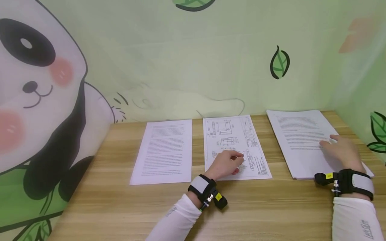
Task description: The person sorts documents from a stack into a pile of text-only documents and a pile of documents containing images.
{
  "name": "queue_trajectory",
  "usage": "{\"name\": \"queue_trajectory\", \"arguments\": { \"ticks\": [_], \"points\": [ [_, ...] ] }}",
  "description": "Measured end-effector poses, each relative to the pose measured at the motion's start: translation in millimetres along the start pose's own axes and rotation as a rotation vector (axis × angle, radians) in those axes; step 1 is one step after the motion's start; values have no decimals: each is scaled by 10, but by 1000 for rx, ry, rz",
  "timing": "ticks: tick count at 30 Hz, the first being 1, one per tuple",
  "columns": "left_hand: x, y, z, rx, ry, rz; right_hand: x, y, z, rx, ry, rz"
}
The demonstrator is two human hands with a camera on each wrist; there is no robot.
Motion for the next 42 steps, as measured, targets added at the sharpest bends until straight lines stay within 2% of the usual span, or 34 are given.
{"name": "queue_trajectory", "arguments": {
  "ticks": [4,13,18,24,32,36,42],
  "points": [
    [211,-31,-24,-19,77,17,13,9,17,17,-1,-16],
    [731,-112,-167,-106,372,61,38,1,38,77,-26,-92],
    [920,-170,-210,-118,476,67,40,6,71,85,-7,-106],
    [1010,-229,-253,-121,517,68,46,2,108,106,-20,-125],
    [1070,-271,-278,-153,559,20,66,-14,139,99,-29,-167],
    [1101,-297,-276,-171,605,9,81,-20,139,100,-39,-153],
    [1119,-328,-301,-179,603,2,82,-11,144,124,-67,-133]
  ]
}}
Point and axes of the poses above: each hand's wrist, its own y-axis away from the middle knuckle, its own x-axis out of the palm, z = x × y, the point moved 1 cm from there along -y, towards the middle knuckle, and after that the axes turned 10 degrees about y, right-handed, at the moved point
